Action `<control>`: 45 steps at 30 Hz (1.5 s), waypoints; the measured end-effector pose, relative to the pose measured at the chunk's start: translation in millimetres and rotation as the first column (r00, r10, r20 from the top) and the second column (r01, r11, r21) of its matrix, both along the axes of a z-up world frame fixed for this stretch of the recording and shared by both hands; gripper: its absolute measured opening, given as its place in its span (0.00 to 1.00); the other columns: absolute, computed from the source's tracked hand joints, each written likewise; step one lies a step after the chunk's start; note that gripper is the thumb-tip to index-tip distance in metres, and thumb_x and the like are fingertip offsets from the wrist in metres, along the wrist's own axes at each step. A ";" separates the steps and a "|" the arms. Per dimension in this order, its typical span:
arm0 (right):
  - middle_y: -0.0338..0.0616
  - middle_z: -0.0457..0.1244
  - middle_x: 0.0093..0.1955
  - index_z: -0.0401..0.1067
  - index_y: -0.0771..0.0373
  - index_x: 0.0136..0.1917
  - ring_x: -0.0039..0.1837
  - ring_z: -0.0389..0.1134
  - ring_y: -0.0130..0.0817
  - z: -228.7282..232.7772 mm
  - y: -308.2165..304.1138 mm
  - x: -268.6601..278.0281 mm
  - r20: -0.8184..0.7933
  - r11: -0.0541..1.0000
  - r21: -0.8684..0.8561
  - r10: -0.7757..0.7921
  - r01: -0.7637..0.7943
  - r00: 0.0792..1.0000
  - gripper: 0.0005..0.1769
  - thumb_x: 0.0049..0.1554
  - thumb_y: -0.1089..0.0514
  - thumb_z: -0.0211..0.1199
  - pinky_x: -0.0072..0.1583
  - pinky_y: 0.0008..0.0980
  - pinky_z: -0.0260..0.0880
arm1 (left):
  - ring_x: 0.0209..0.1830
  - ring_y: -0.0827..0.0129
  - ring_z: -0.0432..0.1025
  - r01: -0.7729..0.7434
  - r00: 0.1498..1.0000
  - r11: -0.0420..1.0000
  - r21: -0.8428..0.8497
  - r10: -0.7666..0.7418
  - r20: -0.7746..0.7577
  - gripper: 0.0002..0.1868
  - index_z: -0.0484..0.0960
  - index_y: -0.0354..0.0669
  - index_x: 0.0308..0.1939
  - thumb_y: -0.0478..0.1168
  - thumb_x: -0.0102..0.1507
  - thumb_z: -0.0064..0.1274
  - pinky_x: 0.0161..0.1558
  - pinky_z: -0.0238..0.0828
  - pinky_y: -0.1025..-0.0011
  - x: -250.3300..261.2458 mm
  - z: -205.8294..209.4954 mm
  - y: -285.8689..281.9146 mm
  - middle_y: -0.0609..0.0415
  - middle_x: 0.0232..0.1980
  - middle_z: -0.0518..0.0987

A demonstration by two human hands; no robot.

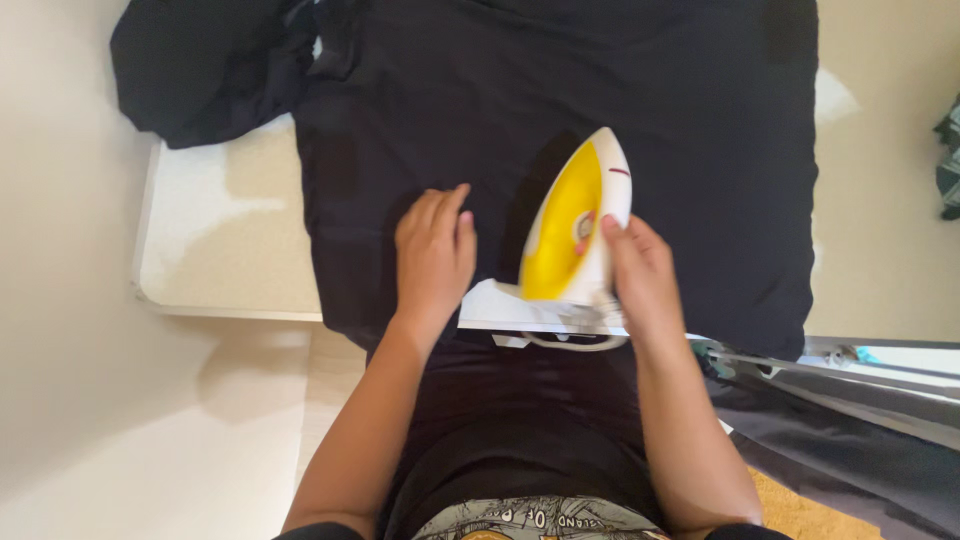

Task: The person irons a black t-shirt on a white ironing board using a yellow and white iron. They smooth the fabric with one hand while moving the iron with the other, then flip the shirt to iron the other side.

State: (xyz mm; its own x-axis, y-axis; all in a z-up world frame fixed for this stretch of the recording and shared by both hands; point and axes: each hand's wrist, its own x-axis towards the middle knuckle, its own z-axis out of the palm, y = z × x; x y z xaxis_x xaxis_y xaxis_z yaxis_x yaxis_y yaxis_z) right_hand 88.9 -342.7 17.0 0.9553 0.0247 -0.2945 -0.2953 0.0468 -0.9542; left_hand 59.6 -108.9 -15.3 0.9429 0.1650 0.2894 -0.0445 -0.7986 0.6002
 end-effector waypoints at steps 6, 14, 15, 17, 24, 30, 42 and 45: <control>0.37 0.69 0.39 0.77 0.65 0.56 0.39 0.68 0.22 16.0 -35.2 12.5 -0.039 0.999 -0.024 0.040 -0.041 0.998 0.18 0.66 0.50 0.57 0.43 0.22 0.68 | 0.79 0.41 0.51 -0.005 0.990 0.961 0.276 0.044 -0.137 0.31 0.70 0.35 0.72 0.52 0.70 0.47 0.76 0.39 0.44 -14.7 -41.6 22.9 0.35 0.77 0.61; 0.41 0.69 0.38 0.79 0.65 0.47 0.37 0.67 0.25 10.3 -85.0 24.8 -0.117 0.954 -0.299 0.003 -0.038 0.993 0.20 0.64 0.46 0.59 0.43 0.25 0.66 | 0.79 0.41 0.53 -0.013 0.989 0.948 0.319 0.058 -0.133 0.34 0.69 0.35 0.73 0.54 0.69 0.48 0.75 0.41 0.44 -26.1 -44.8 28.1 0.33 0.77 0.61; 0.41 0.69 0.38 0.79 0.65 0.46 0.37 0.67 0.25 8.3 -92.0 25.4 -0.119 0.945 -0.326 -0.014 -0.026 0.993 0.20 0.64 0.46 0.59 0.43 0.25 0.66 | 0.79 0.41 0.53 -0.016 0.989 0.949 0.313 0.062 -0.137 0.34 0.69 0.35 0.73 0.54 0.69 0.48 0.76 0.41 0.43 -27.1 -43.4 28.5 0.33 0.77 0.62; 0.41 0.69 0.37 0.79 0.65 0.46 0.37 0.67 0.26 3.4 -106.3 27.8 -0.081 0.944 -0.326 -0.078 0.047 0.994 0.20 0.65 0.46 0.58 0.43 0.26 0.65 | 0.79 0.40 0.53 -0.023 0.987 0.953 0.304 0.070 -0.145 0.34 0.70 0.36 0.73 0.54 0.69 0.48 0.76 0.41 0.41 -28.0 -39.1 28.7 0.34 0.77 0.62; 0.40 0.68 0.39 0.78 0.65 0.50 0.37 0.66 0.25 -4.6 -134.6 25.9 -0.031 0.960 -0.260 -0.114 0.103 0.993 0.21 0.66 0.45 0.57 0.42 0.25 0.65 | 0.80 0.35 0.50 0.016 0.981 0.968 0.250 0.032 -0.189 0.31 0.72 0.41 0.70 0.49 0.65 0.53 0.75 0.40 0.39 -2.0 -17.8 -4.1 0.34 0.77 0.61; 0.39 0.70 0.39 0.79 0.63 0.54 0.40 0.68 0.23 10.8 -148.5 12.1 -0.179 0.877 -0.422 0.168 -0.230 0.969 0.21 0.62 0.44 0.58 0.45 0.24 0.67 | 0.80 0.37 0.49 0.306 0.951 0.928 0.214 -0.285 -0.124 0.33 0.70 0.42 0.72 0.55 0.68 0.51 0.76 0.37 0.43 28.0 -28.8 -71.4 0.36 0.79 0.58; 0.40 0.68 0.39 0.78 0.65 0.49 0.39 0.66 0.27 -3.8 -203.2 -10.4 -0.041 0.873 -0.378 -0.349 0.309 0.936 0.23 0.67 0.44 0.55 0.44 0.26 0.65 | 0.80 0.43 0.51 0.289 0.955 0.918 0.271 -0.258 -0.144 0.33 0.70 0.44 0.74 0.56 0.68 0.49 0.76 0.38 0.45 27.7 -30.7 -80.0 0.38 0.79 0.60; 0.40 0.67 0.38 0.78 0.66 0.49 0.39 0.65 0.25 -3.7 -210.1 -14.4 -0.043 0.873 -0.405 -0.317 0.273 0.947 0.22 0.67 0.45 0.55 0.44 0.24 0.64 | 0.80 0.43 0.52 0.284 0.957 0.920 0.271 -0.255 -0.139 0.33 0.70 0.44 0.73 0.55 0.68 0.50 0.77 0.38 0.45 28.2 -29.9 -80.9 0.38 0.79 0.60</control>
State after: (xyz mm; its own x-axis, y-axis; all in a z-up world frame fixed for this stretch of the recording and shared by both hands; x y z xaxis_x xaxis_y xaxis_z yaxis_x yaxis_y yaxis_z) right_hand 74.5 -552.8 13.3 0.8629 -0.3907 -0.3205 -0.4256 -0.2199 -0.8778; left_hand 87.8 -189.8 -45.3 0.9661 -0.1752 0.1895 -0.2345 -0.9023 0.3617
